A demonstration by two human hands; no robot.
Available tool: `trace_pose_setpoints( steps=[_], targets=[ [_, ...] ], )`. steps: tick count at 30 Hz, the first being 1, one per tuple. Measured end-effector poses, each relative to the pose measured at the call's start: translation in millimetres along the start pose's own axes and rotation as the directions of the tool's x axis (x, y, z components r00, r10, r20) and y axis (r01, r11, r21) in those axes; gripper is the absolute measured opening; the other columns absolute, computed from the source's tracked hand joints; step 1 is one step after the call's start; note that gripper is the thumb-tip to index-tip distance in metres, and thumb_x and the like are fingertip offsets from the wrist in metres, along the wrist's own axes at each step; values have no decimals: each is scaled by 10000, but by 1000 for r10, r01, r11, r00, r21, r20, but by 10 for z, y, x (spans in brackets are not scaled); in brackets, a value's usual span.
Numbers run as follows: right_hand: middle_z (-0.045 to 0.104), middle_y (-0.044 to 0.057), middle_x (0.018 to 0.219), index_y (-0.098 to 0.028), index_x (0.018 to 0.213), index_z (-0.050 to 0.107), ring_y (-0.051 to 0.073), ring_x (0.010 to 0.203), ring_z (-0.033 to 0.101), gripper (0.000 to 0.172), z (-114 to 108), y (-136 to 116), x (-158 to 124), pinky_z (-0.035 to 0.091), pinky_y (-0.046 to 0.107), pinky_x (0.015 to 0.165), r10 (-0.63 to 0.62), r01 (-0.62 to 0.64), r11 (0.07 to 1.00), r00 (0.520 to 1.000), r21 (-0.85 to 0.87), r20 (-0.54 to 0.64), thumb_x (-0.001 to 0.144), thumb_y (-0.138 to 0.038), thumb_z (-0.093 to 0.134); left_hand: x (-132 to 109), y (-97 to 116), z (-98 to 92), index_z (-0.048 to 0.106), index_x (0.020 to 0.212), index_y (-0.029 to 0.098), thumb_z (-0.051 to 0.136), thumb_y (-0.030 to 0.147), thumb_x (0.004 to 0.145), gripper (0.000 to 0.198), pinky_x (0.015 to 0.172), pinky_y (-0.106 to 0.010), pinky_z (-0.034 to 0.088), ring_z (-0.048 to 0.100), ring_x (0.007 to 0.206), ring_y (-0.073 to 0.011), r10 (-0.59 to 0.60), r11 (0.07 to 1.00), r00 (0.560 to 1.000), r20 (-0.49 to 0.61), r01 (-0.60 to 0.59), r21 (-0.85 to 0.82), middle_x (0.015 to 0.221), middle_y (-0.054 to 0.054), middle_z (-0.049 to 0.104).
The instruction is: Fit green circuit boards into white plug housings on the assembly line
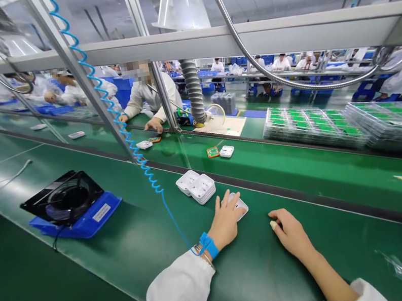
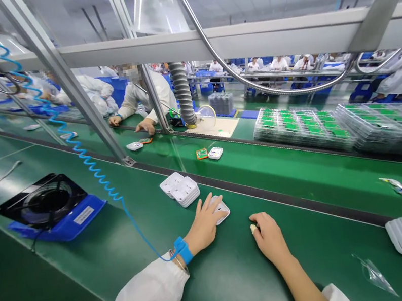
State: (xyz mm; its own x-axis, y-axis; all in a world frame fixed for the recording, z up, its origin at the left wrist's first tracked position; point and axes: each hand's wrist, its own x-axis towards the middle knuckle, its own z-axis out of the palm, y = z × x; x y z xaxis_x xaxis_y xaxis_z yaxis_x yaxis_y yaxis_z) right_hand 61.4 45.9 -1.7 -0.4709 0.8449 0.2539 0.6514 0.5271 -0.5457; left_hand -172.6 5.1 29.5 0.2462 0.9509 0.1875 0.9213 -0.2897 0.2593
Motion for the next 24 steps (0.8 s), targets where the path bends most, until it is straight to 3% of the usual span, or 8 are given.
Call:
trace_pose_setpoints(
  steps=[3, 8, 10, 12, 16, 21, 24],
  targets=[
    [568, 55, 972, -199, 1000, 531, 174, 824, 553, 207, 5, 2, 5, 451, 345, 776, -2, 2, 1000, 1000, 7, 0, 857, -213, 383, -6, -58, 18, 624, 1021, 256, 375, -102, 632, 584, 1051, -633, 130, 72, 1380, -322, -19, 999, 999, -38, 17, -44, 1462, -13, 273],
    [564, 53, 959, -199, 999, 530, 169, 805, 552, 202, 16, 12, 9, 453, 341, 764, -5, 5, 1000, 1000, 20, -7, 852, -207, 392, 34, -218, 61, 618, 758, 151, 385, -60, 693, 321, 1007, -567, 299, 308, 1294, -323, -114, 993, 982, -153, 107, -55, 1272, -81, 516],
    [563, 52, 950, -197, 997, 530, 169, 799, 549, 200, 18, 13, 13, 452, 340, 760, -9, 9, 1000, 1000, 18, -13, 847, -199, 398, 40, -258, 73, 605, 738, 140, 395, -26, 725, 268, 980, -541, 341, 378, 1239, -318, -141, 990, 962, -235, 133, -51, 1190, -108, 565],
    [563, 54, 942, -193, 993, 532, 171, 797, 545, 201, 18, 8, 21, 450, 341, 759, -18, 19, 1000, 1000, 12, -22, 837, -186, 406, 38, -223, 82, 609, 833, 134, 388, -2, 745, 274, 971, -520, 360, 420, 1193, -301, -135, 991, 932, -337, 121, -64, 1150, -126, 574],
    [567, 63, 918, -185, 976, 542, 181, 807, 537, 207, 24, -13, 45, 447, 342, 755, -41, 42, 999, 998, 9, -56, 814, -161, 415, 35, 151, 118, 507, 1132, 128, 371, 74, 806, 357, 976, -465, 381, 455, 1135, -239, -21, 986, 900, -436, -54, -158, 1170, -123, 539],
    [576, 58, 840, -214, 900, 557, 205, 808, 539, 166, 92, 13, 43, 457, 370, 744, -92, 103, 992, 984, 70, -153, 827, -200, 409, 76, 822, 241, 424, 1244, 139, 442, 208, 841, 409, 1033, -433, 351, 384, 1227, -230, 296, 893, 908, -296, -373, -253, 1296, -123, 455],
    [570, 47, 814, -256, 900, 572, 226, 842, 553, 168, 147, 57, 28, 466, 390, 759, -126, 145, 985, 974, 90, -187, 807, -218, 437, 119, 1025, 296, 444, 1237, 141, 470, 223, 826, 420, 1044, -472, 328, 301, 1287, -270, 338, 872, 908, -248, -401, -279, 1361, -131, 387]
  ],
)
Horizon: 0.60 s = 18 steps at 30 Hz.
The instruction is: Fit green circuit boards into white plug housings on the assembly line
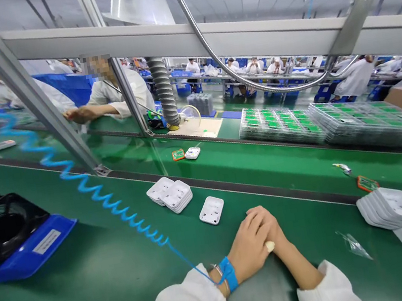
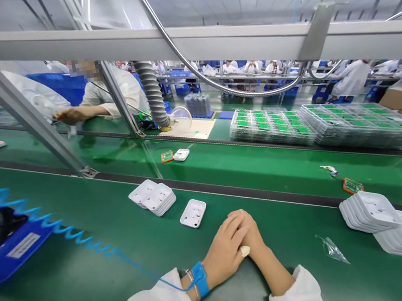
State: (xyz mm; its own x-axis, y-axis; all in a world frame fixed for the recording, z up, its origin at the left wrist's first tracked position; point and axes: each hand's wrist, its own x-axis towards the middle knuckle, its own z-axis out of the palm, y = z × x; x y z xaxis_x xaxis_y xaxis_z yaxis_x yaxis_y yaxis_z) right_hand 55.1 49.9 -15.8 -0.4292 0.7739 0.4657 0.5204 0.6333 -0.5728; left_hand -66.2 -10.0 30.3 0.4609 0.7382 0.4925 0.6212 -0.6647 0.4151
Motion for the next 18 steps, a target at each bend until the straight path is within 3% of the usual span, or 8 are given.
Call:
trace_pose_setpoints(
  steps=[6, 12, 18],
  targets=[
    [585, 63, 811, -238, 857, 601, 242, 826, 557, 155, 23, 21, 29, 462, 392, 743, 41, -39, 997, 999, -61, 29, 778, -232, 467, 12, -12, 12, 447, 1245, 178, 458, 188, 818, 428, 1036, -467, 331, 276, 1299, -259, -81, 996, 997, 18, 82, -30, 1383, -106, 362],
    [593, 49, 812, -212, 808, 602, 208, 782, 530, 125, -66, -127, 72, 441, 367, 740, 117, -110, 987, 991, -118, 58, 791, -267, 491, -14, -24, 44, 432, 1267, 197, 468, 155, 789, 481, 1041, -478, 314, 253, 1312, -266, -131, 990, 991, -10, 130, -62, 1398, -104, 332],
    [561, 38, 806, -193, 857, 566, 167, 742, 498, 131, -168, -211, 83, 430, 308, 672, 97, -86, 990, 990, -111, 102, 821, -219, 442, -33, -98, 77, 360, 1325, 214, 468, 130, 775, 567, 1054, -464, 309, 303, 1288, -238, -205, 970, 979, -9, 202, -137, 1395, -94, 343]
  ],
)
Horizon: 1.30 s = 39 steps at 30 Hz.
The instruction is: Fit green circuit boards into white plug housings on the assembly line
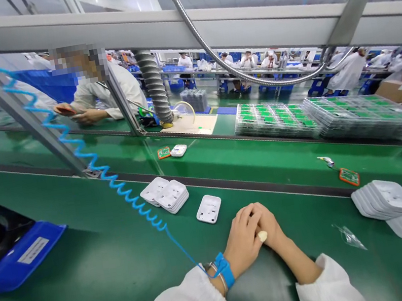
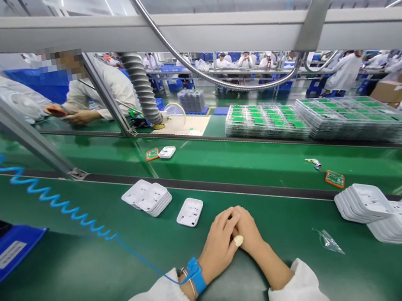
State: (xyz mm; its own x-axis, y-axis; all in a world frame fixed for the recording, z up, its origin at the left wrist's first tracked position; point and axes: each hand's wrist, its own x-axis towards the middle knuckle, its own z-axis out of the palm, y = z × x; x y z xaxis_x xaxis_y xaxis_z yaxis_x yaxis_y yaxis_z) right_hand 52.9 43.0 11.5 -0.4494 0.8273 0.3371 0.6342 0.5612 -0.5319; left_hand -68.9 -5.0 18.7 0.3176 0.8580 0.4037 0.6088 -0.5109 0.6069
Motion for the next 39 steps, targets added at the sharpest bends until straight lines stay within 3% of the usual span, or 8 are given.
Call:
trace_pose_setpoints(
  steps=[10, 26, 34, 39],
  targets=[
    [555, 37, 805, -191, 889, 568, 166, 765, 497, 173, -8, 12, 4, 418, 295, 687, 25, -24, 998, 1000, 56, -10, 874, -221, 397, -12, -63, -36, 387, 1319, 210, 472, 257, 850, 479, 1024, -491, 335, 338, 1259, -266, -46, 999, 999, 14, 46, 13, 1368, -120, 366],
    [550, 44, 838, -182, 925, 562, 168, 783, 499, 182, 8, 42, -11, 423, 305, 704, 29, -30, 994, 1000, 109, 7, 877, -211, 389, -16, -61, -47, 380, 1324, 212, 469, 257, 856, 478, 1023, -482, 338, 334, 1260, -261, -38, 999, 999, 19, 37, 16, 1371, -115, 360],
    [538, 36, 788, -186, 816, 514, 163, 728, 494, 145, -24, 9, -15, 419, 296, 652, 30, -30, 996, 1000, 88, -3, 871, -233, 389, -16, -60, -50, 379, 1323, 224, 473, 223, 841, 491, 1015, -482, 345, 351, 1237, -262, -46, 999, 999, 21, 46, 8, 1365, -105, 363],
    [563, 44, 828, -194, 886, 530, 166, 757, 515, 149, -14, 30, -18, 436, 298, 669, 5, -2, 993, 1000, 120, -25, 871, -248, 392, -23, -66, -45, 378, 1324, 224, 477, 216, 837, 497, 1023, -471, 341, 347, 1241, -254, -53, 999, 998, 21, 53, 11, 1363, -103, 364]
  ],
)
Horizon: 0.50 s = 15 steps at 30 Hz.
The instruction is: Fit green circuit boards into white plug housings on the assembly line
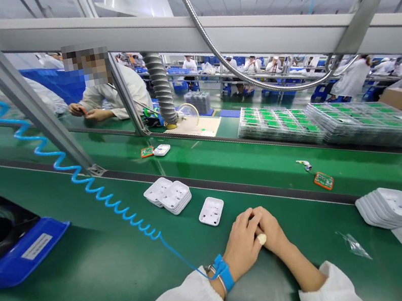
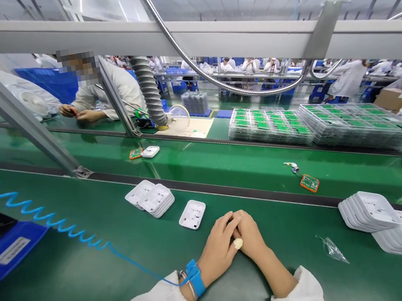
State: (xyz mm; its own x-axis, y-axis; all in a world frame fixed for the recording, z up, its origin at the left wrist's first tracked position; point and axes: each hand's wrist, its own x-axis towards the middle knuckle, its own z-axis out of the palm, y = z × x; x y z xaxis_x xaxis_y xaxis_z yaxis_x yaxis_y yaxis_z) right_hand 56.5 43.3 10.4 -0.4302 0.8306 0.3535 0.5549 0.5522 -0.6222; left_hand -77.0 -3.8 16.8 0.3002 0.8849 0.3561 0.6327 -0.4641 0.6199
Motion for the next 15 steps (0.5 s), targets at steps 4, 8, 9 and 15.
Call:
trace_pose_setpoints(
  steps=[4, 8, 9, 15],
  targets=[
    [561, 42, 815, -198, 875, 531, 165, 742, 518, 155, 6, -4, -4, 444, 301, 659, -9, 9, 1000, 1000, -1, -13, 869, -258, 388, 4, 5, -4, 373, 1329, 225, 463, 225, 847, 491, 1013, -484, 346, 357, 1235, -260, 7, 1000, 1000, -8, -7, -10, 1355, -110, 371],
    [572, 39, 811, -203, 881, 544, 164, 740, 531, 181, 6, 13, -3, 453, 304, 667, -7, 7, 1000, 1000, -13, 12, 878, -262, 372, 2, 7, -7, 366, 1332, 230, 461, 224, 845, 496, 1006, -491, 346, 365, 1229, -266, 20, 1000, 1000, -7, -20, -16, 1354, -111, 375],
    [584, 42, 835, -205, 902, 552, 166, 771, 542, 195, -8, 45, 1, 456, 309, 697, -15, 15, 1000, 1000, -17, 18, 881, -256, 365, -3, 4, -4, 359, 1335, 228, 465, 222, 841, 505, 1006, -487, 346, 368, 1226, -266, 18, 1000, 1000, -1, -18, -14, 1358, -111, 373],
    [606, 81, 965, -164, 1034, 550, 186, 840, 577, 266, -461, 735, 139, 458, 340, 785, 163, -206, 959, 963, -193, -215, 844, -283, 407, -34, -51, 49, 338, 1339, 188, 479, 226, 828, 532, 1004, -465, 345, 381, 1217, -269, -75, 996, 997, 31, 73, 41, 1351, -123, 386]
  ],
)
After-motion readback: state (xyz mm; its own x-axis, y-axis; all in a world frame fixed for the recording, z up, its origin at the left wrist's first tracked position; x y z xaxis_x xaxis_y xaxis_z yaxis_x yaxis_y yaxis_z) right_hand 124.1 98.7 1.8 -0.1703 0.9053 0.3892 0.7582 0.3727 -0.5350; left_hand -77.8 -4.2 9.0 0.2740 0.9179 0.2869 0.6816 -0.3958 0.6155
